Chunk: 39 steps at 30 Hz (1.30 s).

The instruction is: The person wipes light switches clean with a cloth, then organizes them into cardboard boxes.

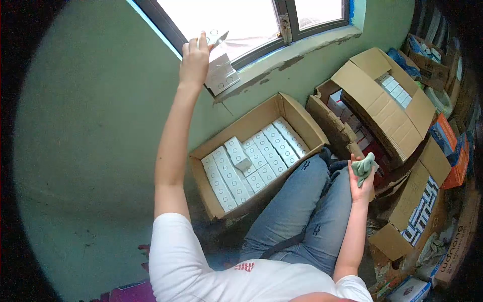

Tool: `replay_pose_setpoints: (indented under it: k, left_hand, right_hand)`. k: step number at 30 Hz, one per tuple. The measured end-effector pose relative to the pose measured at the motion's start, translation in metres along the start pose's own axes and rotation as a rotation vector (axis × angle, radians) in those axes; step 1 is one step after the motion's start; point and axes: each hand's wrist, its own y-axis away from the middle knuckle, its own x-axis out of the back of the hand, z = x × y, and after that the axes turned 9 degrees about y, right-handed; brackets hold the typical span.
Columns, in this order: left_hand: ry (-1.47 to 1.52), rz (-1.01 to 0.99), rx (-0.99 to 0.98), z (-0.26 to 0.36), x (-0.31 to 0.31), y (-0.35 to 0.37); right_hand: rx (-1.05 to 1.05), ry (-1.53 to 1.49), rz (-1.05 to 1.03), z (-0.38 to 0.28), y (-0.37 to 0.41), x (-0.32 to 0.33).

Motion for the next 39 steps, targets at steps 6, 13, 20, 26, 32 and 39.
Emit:
replay_pose_setpoints:
  k: [6, 13, 20, 26, 32, 39]
  left_hand:
    - [-0.236, -0.092, -0.193, -0.012, -0.020, 0.018]
    - [-0.242, -0.256, 0.031, 0.010, -0.018, 0.023]
    - [-0.056, 0.093, -0.249, 0.047, -0.007, 0.056]
    - [0.255, -0.872, -0.460, 0.113, -0.041, 0.238]
    - [0.232, -0.875, -0.271, 0.115, -0.081, 0.355]
    - [0.338, -1.086, 0.062, 0.111, -0.064, 0.296]
  right_hand:
    - [0.031, 0.058, -0.170, -0.004, -0.010, 0.029]
    - [0.044, 0.217, 0.083, -0.001, -0.003, 0.015]
    - [0.035, 0.278, 0.104, -0.005, 0.001, -0.008]
    - [0.009, 0.414, -0.102, -0.008, 0.000, -0.017]
    - [0.032, 0.695, 0.019, 0.000, 0.011, -0.042]
    - [-0.006, 0.591, -0.002, 0.001, 0.013, -0.037]
